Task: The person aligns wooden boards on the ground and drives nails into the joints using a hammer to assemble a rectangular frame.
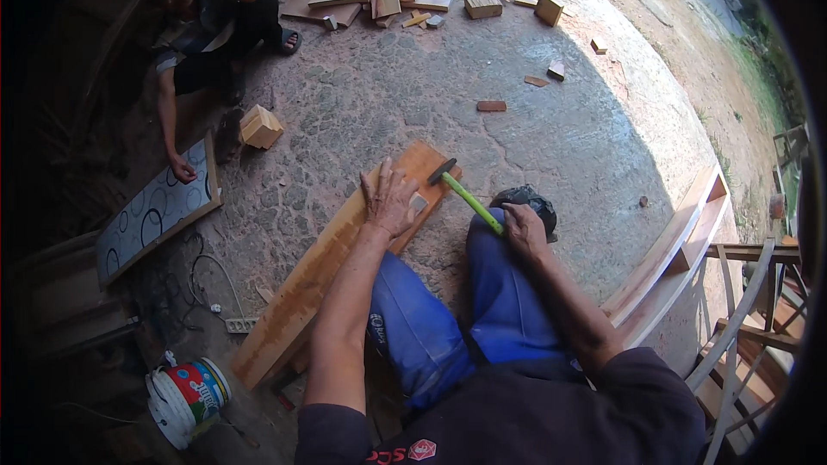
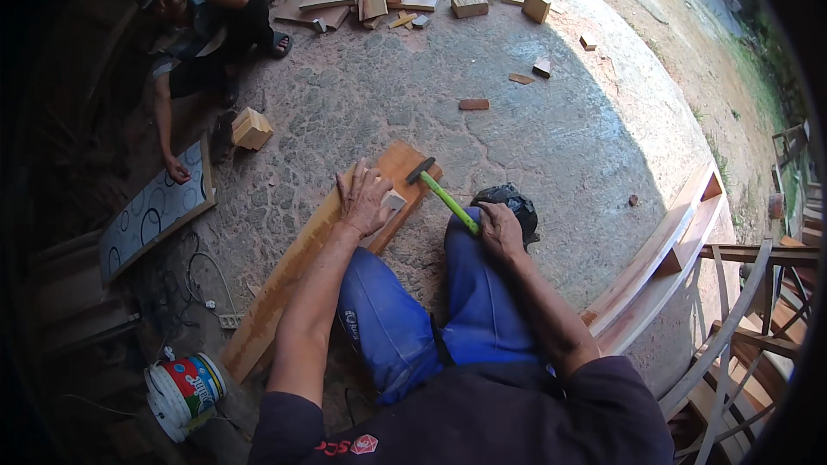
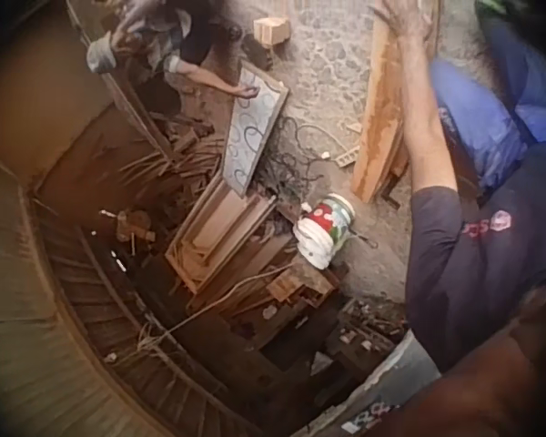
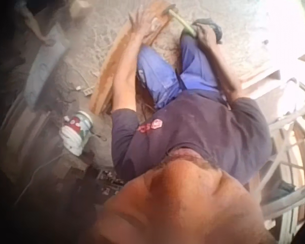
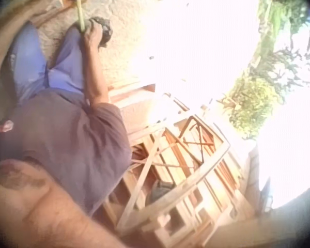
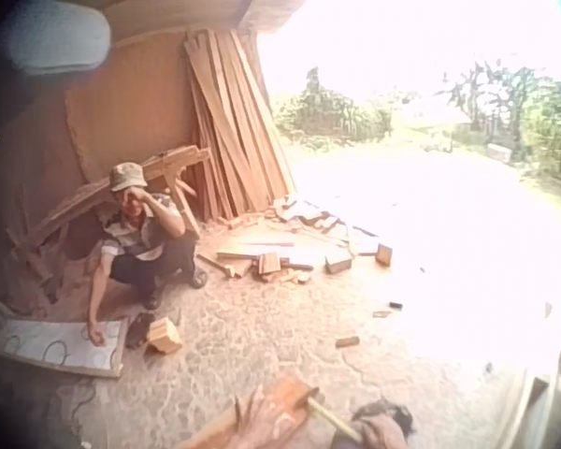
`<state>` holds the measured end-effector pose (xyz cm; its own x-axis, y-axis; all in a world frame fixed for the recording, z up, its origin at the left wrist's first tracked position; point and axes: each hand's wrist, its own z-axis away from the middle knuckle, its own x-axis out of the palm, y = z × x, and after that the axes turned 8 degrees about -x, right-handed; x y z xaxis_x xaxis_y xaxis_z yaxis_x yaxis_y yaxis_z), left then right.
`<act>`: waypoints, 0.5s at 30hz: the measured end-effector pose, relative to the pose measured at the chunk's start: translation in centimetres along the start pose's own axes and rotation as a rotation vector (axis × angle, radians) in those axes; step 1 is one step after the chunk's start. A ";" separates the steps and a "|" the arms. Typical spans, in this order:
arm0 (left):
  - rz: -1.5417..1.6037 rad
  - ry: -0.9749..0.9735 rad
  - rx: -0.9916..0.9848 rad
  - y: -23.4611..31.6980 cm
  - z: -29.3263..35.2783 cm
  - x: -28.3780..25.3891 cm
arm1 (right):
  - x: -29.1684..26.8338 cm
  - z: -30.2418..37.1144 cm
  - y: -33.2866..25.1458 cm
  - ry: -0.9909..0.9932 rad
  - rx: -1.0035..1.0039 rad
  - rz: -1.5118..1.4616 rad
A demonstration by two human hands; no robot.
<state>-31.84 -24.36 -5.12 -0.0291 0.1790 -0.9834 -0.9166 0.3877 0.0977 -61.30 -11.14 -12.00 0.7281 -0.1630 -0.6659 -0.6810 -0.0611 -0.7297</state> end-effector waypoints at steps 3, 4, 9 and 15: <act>0.020 0.040 0.025 -1.3 0.7 0.6 | -1.6 3.1 2.6 0.146 0.186 0.039; 0.019 0.056 0.023 -1.1 0.7 0.7 | -1.9 4.0 3.9 0.184 0.249 0.050; 0.012 0.038 0.017 -0.3 0.2 0.6 | -0.5 3.6 9.6 -0.150 0.301 0.302; 0.032 0.080 0.028 -0.3 0.5 0.2 | 3.1 -1.0 11.5 -0.358 0.252 0.340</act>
<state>-31.37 -23.94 -5.24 -0.0907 0.1195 -0.9887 -0.9033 0.4081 0.1322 -66.91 -13.38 -22.28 0.4813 0.2155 -0.8497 -0.8747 0.1813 -0.4495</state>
